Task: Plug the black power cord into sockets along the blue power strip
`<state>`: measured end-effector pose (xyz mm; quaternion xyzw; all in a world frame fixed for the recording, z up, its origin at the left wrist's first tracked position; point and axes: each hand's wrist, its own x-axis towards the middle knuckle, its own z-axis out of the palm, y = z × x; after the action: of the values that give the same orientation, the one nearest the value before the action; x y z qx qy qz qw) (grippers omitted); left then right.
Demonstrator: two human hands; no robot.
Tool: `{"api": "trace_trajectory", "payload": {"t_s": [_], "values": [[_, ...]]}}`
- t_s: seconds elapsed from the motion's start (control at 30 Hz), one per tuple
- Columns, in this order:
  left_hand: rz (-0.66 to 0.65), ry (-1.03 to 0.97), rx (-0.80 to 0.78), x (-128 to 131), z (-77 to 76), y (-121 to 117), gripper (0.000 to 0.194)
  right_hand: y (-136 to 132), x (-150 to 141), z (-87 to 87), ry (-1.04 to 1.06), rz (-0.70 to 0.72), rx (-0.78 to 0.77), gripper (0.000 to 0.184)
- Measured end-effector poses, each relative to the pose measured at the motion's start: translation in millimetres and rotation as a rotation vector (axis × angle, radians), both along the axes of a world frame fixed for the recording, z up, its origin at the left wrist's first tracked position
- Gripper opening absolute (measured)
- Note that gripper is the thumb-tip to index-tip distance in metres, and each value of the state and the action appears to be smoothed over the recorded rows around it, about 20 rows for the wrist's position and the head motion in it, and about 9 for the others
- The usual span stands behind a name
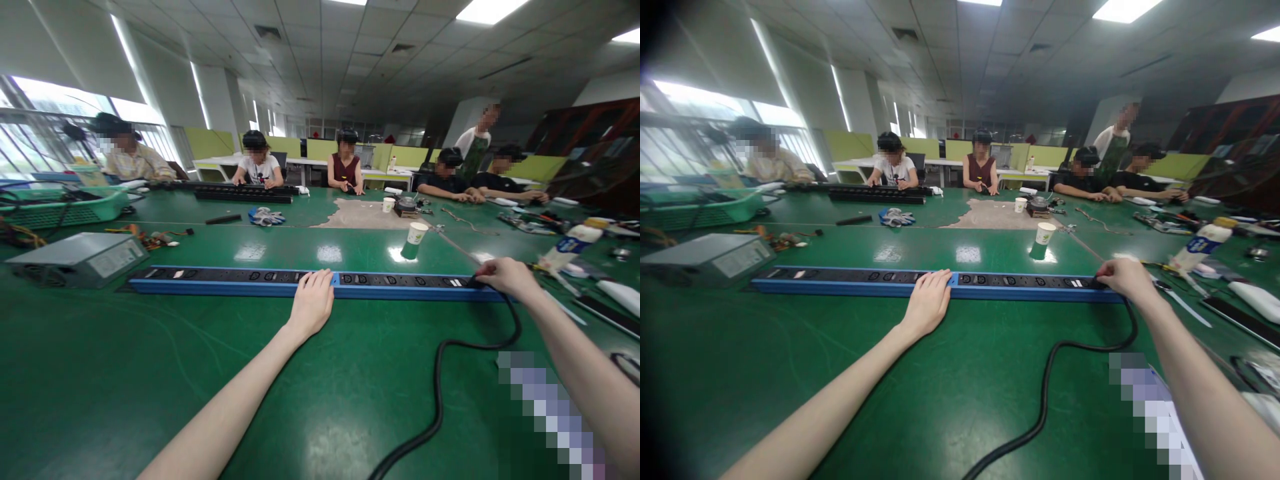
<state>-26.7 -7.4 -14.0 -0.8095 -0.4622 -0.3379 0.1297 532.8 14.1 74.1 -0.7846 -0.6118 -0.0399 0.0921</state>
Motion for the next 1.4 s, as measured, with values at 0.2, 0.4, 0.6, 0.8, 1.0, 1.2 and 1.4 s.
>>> {"api": "trace_trajectory", "payload": {"t_s": [0.2,0.4,0.6,0.8,1.0,1.2,1.4], "values": [[0.006,0.005,0.000,0.1,0.5,-0.9,0.041,-2.7,11.7,-3.6,0.104,-0.043,0.009,0.034],[-0.002,0.003,0.006,-0.3,0.9,-1.2,0.042,-16.3,17.2,-12.5,0.245,-0.037,0.046,0.041],[-0.009,-0.002,0.013,-1.3,1.1,-2.0,0.041,-38.0,4.4,11.8,0.322,-0.098,0.336,0.048],[-0.012,-0.006,0.016,-0.1,-1.2,-0.4,0.041,-50.7,40.8,47.7,0.162,-0.183,0.431,0.045],[-0.016,-0.013,0.022,-0.4,-2.2,0.0,0.041,-48.3,39.1,5.2,0.125,-0.050,0.207,0.030],[-0.009,-0.001,0.019,-0.9,-2.1,-0.4,0.040,-40.0,40.1,-5.0,0.187,-0.066,0.185,0.035],[0.000,0.014,0.027,-0.5,-2.0,-0.6,0.040,-26.2,61.9,-17.9,0.107,-0.088,0.239,0.035]]}}
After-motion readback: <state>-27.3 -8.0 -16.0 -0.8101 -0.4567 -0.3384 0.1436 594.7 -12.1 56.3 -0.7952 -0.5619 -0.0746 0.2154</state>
